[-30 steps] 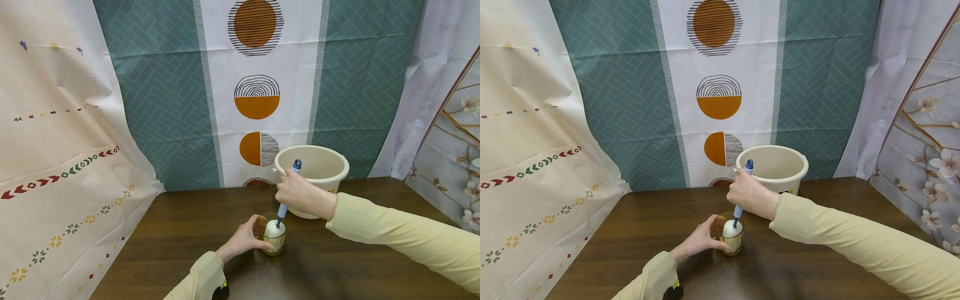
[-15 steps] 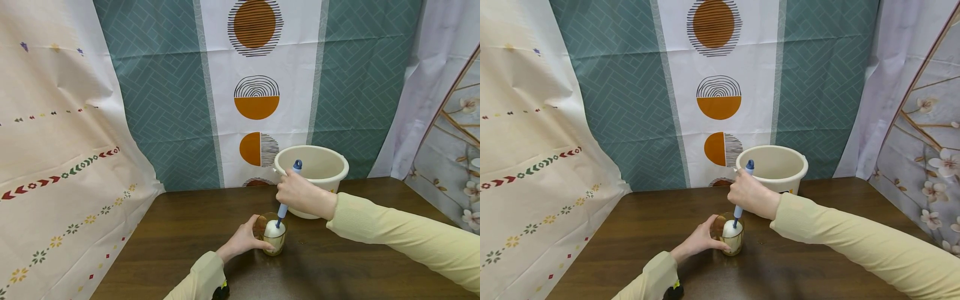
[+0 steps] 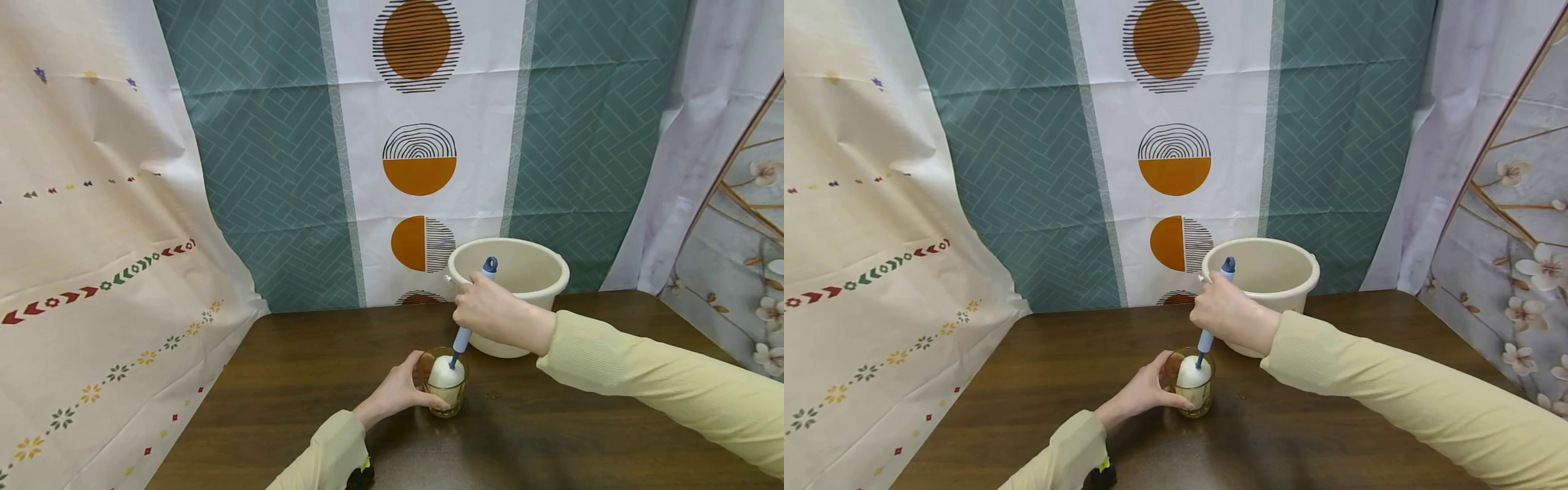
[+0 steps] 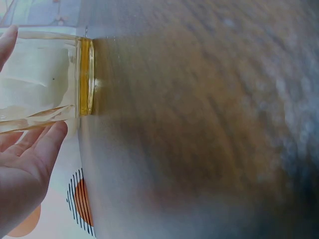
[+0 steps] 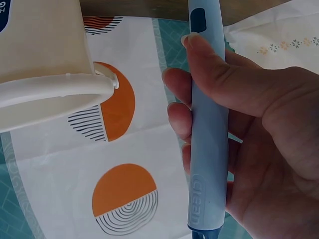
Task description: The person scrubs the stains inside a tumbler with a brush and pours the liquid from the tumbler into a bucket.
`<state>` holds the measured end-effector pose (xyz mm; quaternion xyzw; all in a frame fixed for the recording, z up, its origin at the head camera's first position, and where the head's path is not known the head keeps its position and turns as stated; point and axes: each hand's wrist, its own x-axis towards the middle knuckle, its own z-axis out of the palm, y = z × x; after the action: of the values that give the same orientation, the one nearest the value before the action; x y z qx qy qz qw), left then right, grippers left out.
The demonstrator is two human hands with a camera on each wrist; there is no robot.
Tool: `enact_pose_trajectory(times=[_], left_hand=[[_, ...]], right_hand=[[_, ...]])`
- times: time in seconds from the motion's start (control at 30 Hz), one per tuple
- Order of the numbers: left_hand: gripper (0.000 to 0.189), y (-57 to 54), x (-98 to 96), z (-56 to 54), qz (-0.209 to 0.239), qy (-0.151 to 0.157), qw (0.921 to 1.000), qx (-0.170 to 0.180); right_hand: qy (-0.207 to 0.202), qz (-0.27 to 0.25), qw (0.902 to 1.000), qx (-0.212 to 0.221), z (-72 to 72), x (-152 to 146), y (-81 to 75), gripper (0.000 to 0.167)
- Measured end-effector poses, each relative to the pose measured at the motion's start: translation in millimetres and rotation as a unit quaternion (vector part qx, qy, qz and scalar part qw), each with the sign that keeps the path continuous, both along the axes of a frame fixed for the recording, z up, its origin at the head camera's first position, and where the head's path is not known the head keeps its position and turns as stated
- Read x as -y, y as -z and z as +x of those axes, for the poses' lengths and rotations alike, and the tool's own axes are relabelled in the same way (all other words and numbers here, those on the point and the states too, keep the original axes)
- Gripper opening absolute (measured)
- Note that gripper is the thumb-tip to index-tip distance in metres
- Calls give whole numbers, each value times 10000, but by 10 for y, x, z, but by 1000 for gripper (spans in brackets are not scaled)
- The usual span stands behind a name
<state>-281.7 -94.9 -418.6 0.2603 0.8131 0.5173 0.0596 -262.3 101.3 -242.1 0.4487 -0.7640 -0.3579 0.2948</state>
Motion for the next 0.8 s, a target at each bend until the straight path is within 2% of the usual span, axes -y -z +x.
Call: enact_pose_trajectory(times=[0.47,0.8], left_hand=[[67,-2,-1,10,-264,-217,9989,-327],[69,-2,1,12,-286,-212,9989,-304]], right_hand=[[48,-44,9999,-77,6,10,-42,11],[22,-105,9998,-158,6,5,-49,11]])
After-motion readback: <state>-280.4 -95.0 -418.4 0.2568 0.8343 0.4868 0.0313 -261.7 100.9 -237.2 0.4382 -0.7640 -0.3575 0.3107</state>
